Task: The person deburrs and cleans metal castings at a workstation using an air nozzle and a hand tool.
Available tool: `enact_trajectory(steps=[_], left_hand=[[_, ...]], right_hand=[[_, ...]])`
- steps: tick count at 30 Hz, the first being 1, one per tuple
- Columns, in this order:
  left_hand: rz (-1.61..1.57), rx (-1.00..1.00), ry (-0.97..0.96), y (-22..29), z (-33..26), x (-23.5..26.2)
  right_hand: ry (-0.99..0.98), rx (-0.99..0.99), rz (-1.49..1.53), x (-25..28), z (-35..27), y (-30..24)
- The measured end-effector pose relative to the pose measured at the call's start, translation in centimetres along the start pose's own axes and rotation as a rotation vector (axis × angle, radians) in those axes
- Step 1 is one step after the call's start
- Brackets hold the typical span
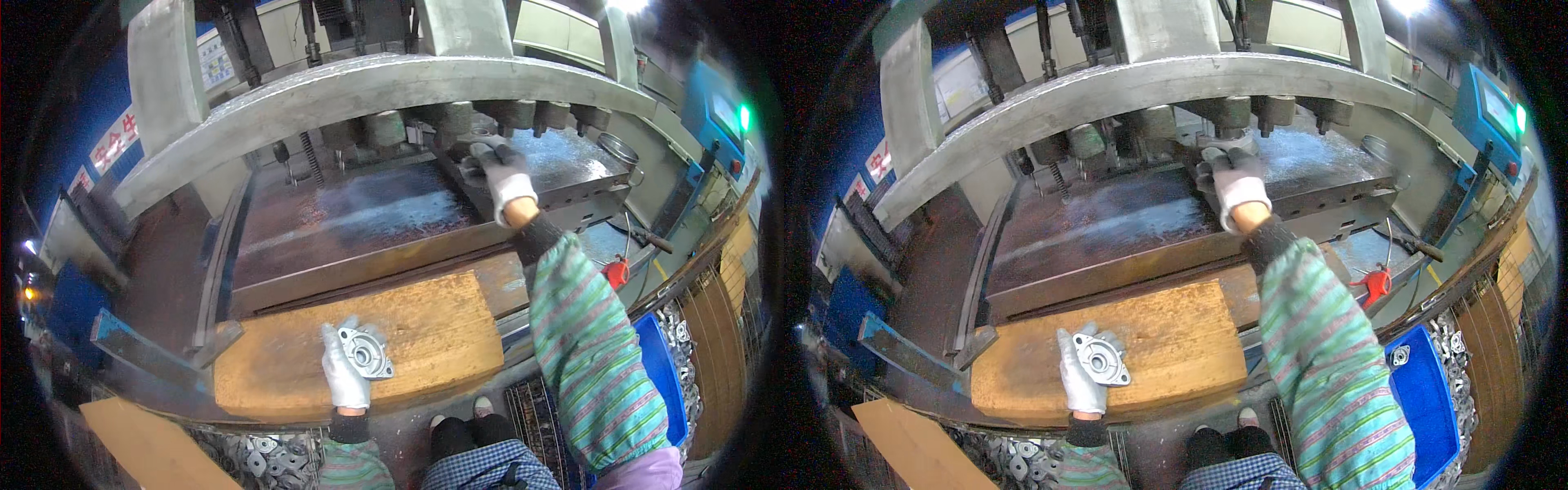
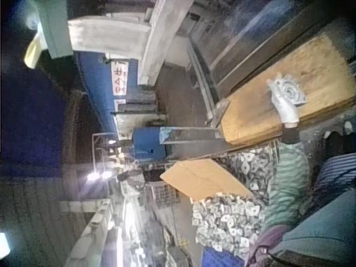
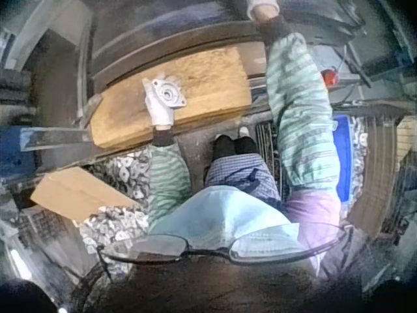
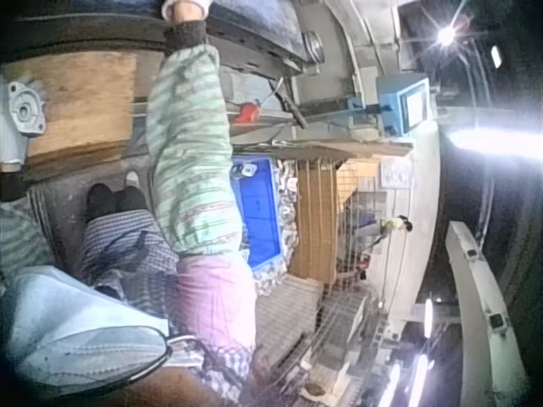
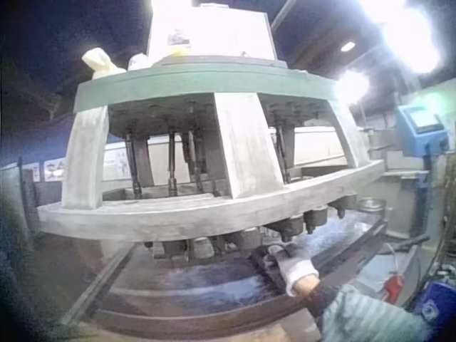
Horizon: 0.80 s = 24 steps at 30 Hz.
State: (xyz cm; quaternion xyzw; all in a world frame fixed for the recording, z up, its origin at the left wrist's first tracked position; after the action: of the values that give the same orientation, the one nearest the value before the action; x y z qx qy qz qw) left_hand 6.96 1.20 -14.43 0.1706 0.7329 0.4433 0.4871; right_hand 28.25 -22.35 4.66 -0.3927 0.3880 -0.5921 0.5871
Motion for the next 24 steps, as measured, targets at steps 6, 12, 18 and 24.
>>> enact_trajectory(steps=[6,12,18,24], left_hand=[[-0.032,-0.011,0.080,0.6,-0.2,2.6],[0.003,0.009,0.003,0.1,-0.1,0.7],[0.029,-0.003,0.051,1.1,-0.6,2.3],[0.037,-0.017,0.027,1.1,-0.4,1.0]], right_hand=[[-0.097,0.028,0.096,-1.6,-5.7,1.0],[-0.011,0.214,-0.171,-6.2,-0.7,0.8],[-0.165,0.046,-0.018,-7.4,-6.1,1.6],[-0.496,0.225,-0.469,-16.9,-7.6,0.7]])
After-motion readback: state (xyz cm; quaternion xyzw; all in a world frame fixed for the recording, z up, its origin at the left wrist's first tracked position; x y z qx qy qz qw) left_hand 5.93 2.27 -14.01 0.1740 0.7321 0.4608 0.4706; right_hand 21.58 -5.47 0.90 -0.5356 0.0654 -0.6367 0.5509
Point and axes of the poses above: each hand's wrist, its own z-axis towards the middle knuckle, its own x-axis out of the back of the hand, y = z × x, the point moved 7 cm from there along z, towards the middle knuckle, and after that the axes turned 2 degrees about -y, right-handed, at the moved point
